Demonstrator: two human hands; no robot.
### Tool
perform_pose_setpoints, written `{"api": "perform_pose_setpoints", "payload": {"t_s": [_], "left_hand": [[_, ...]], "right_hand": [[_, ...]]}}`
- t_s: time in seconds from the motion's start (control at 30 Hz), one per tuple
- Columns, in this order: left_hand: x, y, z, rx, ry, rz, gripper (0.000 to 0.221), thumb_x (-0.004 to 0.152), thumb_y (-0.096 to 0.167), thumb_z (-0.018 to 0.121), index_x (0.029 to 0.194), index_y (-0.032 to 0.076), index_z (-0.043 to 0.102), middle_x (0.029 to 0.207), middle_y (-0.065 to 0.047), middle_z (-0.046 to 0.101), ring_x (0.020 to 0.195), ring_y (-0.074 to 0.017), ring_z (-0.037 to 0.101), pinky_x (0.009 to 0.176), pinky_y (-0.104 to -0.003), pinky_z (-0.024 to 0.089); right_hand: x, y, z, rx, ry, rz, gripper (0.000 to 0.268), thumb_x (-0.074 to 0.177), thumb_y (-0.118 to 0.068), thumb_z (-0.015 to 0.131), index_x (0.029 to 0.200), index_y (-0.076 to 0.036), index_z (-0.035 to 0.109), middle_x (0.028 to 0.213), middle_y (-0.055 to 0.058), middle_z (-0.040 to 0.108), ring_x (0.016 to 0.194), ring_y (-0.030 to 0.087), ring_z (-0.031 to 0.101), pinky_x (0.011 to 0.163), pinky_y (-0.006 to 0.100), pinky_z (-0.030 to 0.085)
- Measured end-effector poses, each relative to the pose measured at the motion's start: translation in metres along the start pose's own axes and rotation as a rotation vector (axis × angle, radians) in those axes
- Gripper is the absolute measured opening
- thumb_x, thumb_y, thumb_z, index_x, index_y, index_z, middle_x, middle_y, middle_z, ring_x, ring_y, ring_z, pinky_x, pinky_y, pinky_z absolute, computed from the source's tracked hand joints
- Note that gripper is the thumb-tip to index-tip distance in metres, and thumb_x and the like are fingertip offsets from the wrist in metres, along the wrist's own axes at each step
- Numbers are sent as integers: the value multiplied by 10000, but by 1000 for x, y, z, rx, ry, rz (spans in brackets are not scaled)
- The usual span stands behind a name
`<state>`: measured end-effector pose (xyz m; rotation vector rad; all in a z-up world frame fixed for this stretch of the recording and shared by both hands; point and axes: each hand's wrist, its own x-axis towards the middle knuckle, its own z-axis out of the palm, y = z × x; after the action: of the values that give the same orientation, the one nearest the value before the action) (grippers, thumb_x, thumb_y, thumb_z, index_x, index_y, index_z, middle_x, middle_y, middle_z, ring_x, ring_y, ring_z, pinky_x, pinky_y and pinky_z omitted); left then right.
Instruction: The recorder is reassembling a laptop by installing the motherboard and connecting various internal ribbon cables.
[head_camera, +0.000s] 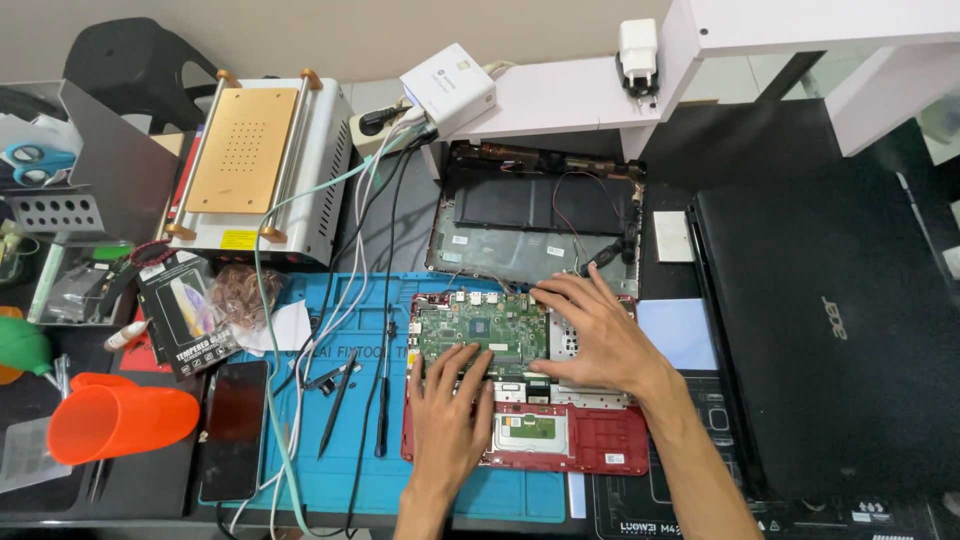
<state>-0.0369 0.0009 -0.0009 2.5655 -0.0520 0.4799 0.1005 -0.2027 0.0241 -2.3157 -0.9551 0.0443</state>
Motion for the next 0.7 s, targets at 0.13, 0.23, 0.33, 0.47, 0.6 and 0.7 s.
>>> {"api": "perform_pose_setpoints", "payload": {"t_s": [0.13,0.23,0.33,0.47,0.6,0.7], "left_hand": [[-1,0,3,2,18,-7,374,897,121,674,1270,108,679,1322,-62,643,1317,-272,533,1201,-582,233],[0,0,4,-34,45,-26,357,899,108,681,1257,119,691,1310,-48,653,1314,-264,546,1202,-574,244],[-1,0,3,-37,58,-19,362,889,95,683,1250,119,695,1305,-41,660,1310,-266,550,1199,-574,246],[-2,-1,5,-46,64,-13,368,889,92,685,1256,119,705,1302,-41,666,1306,-265,553,1198,-565,251],[-3,-4,5,-40,61,-22,369,885,96,689,1253,119,711,1302,-39,670,1304,-268,558,1200,-556,251],[-4,-5,-1,-57,36,-27,350,905,106,683,1254,108,704,1322,-43,673,1323,-263,560,1210,-555,244]], "right_hand": [[-1,-1,3,0,24,-40,861,593,-380,919,1336,-62,625,1361,134,631,1341,307,535,1224,566,246],[-1,-1,3,8,51,-81,831,595,-352,921,1321,-70,632,1332,129,659,1306,302,568,1213,563,265],[-1,-1,4,19,67,-80,823,589,-336,921,1315,-72,635,1304,143,670,1272,298,601,1213,551,285],[-1,3,7,19,71,-94,830,588,-346,921,1316,-70,633,1283,129,691,1227,282,635,1216,553,286],[-1,2,5,23,68,-104,821,603,-345,918,1323,-66,638,1277,126,695,1221,276,645,1219,554,290],[1,4,11,20,24,-41,842,561,-369,933,1293,-67,647,1258,133,693,1184,276,645,1194,563,275]]}}
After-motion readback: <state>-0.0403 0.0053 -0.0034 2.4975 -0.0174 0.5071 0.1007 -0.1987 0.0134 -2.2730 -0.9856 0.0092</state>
